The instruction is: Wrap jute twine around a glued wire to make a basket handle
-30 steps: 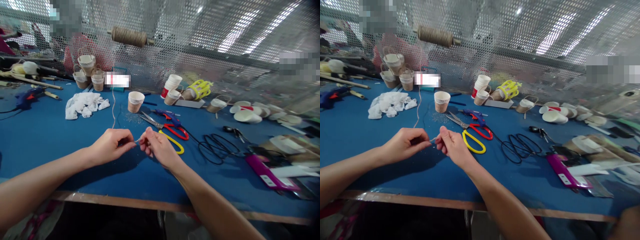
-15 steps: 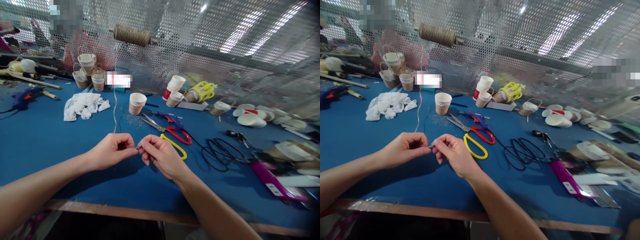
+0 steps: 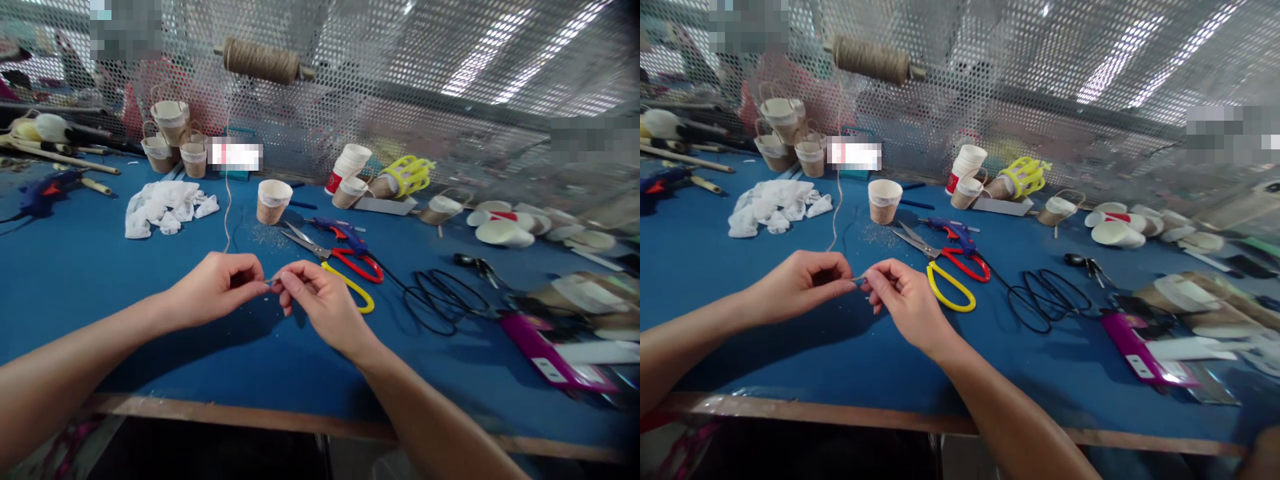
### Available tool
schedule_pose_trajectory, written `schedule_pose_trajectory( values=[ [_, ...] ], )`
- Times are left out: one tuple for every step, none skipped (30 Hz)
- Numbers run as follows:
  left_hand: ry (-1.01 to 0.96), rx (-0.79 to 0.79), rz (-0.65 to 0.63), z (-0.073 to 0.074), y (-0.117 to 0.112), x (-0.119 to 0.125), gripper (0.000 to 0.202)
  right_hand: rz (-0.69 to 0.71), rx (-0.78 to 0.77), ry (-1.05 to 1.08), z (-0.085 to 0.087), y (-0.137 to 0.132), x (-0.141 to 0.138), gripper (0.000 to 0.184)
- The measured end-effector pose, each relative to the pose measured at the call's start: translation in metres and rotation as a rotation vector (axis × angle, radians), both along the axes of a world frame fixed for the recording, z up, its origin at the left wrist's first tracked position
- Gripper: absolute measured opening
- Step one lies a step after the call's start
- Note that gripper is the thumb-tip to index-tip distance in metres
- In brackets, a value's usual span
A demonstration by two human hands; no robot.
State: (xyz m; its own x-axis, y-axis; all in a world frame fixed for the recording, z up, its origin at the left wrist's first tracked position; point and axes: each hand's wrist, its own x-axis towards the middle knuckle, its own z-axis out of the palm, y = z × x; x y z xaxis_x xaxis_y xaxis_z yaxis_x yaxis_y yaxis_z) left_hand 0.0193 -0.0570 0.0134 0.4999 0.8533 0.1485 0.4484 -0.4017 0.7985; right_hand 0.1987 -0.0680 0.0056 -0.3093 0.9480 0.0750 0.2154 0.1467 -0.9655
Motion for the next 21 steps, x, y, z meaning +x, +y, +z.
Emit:
schedule_pose_trajectory(
  values=[
    [0.059, 0.103, 0.018, 0.002, 0.002, -0.003, 0.016, -0.007, 0.035, -0.053, 0.0, 0.002, 0.001, 0.015],
    [0.099, 0.187, 0.054, 0.004, 0.005, -0.007, 0.015, -0.011, 0.088, -0.132, -0.001, 0.004, 0.002, 0.015],
    [0.139, 0.221, 0.086, 0.006, 0.008, -0.011, 0.014, 0.001, 0.154, -0.235, -0.003, 0.006, 0.003, 0.013],
    [0.168, 0.228, 0.109, 0.007, 0.012, -0.014, 0.015, 0.031, 0.224, -0.348, -0.004, 0.008, 0.005, 0.01],
    [0.187, 0.222, 0.123, 0.007, 0.015, -0.017, 0.016, 0.075, 0.279, -0.452, -0.006, 0.01, 0.006, 0.008],
    [0.202, 0.198, 0.12, 0.006, 0.018, -0.02, 0.016, 0.124, 0.311, -0.537, -0.008, 0.011, 0.006, 0.006],
    [0.21, 0.168, 0.11, 0.005, 0.021, -0.022, 0.017, 0.157, 0.325, -0.601, -0.01, 0.013, 0.007, 0.005],
    [0.211, 0.133, 0.092, 0.003, 0.024, -0.025, 0.017, 0.173, 0.328, -0.641, -0.012, 0.014, 0.006, 0.005],
    [0.216, 0.1, 0.079, 0.001, 0.027, -0.026, 0.016, 0.178, 0.327, -0.666, -0.013, 0.015, 0.006, 0.007],
    [0.223, 0.076, 0.072, -0.001, 0.03, -0.028, 0.017, 0.173, 0.329, -0.678, -0.013, 0.016, 0.005, 0.008],
    [0.232, 0.05, 0.061, -0.003, 0.032, -0.029, 0.017, 0.173, 0.334, -0.684, -0.013, 0.017, 0.003, 0.009],
    [0.238, 0.031, 0.053, -0.004, 0.034, -0.03, 0.018, 0.181, 0.341, -0.69, -0.013, 0.018, 0.001, 0.011],
    [0.242, 0.017, 0.047, -0.005, 0.035, -0.031, 0.018, 0.197, 0.347, -0.702, -0.012, 0.019, -0.001, 0.012],
    [0.244, 0.007, 0.042, -0.006, 0.037, -0.032, 0.019, 0.22, 0.353, -0.72, -0.01, 0.02, -0.004, 0.014],
    [0.242, 0.0, 0.041, -0.007, 0.038, -0.032, 0.019, 0.245, 0.357, -0.743, -0.009, 0.02, -0.007, 0.016],
    [0.234, -0.009, 0.043, -0.008, 0.038, -0.033, 0.02, 0.265, 0.36, -0.77, -0.007, 0.02, -0.01, 0.017],
    [0.223, -0.026, 0.045, -0.008, 0.039, -0.033, 0.02, 0.274, 0.356, -0.799, -0.006, 0.021, -0.012, 0.016],
    [0.209, -0.049, 0.046, -0.009, 0.039, -0.033, 0.02, 0.265, 0.344, -0.825, -0.004, 0.02, -0.014, 0.014],
    [0.195, -0.074, 0.044, -0.009, 0.039, -0.033, 0.019, 0.24, 0.326, -0.846, -0.002, 0.02, -0.015, 0.011],
    [0.182, -0.099, 0.038, -0.01, 0.039, -0.032, 0.019, 0.203, 0.305, -0.858, 0.001, 0.02, -0.015, 0.008],
    [0.175, -0.12, 0.029, -0.01, 0.038, -0.032, 0.019, 0.153, 0.286, -0.862, 0.003, 0.02, -0.013, 0.004]
  ],
)
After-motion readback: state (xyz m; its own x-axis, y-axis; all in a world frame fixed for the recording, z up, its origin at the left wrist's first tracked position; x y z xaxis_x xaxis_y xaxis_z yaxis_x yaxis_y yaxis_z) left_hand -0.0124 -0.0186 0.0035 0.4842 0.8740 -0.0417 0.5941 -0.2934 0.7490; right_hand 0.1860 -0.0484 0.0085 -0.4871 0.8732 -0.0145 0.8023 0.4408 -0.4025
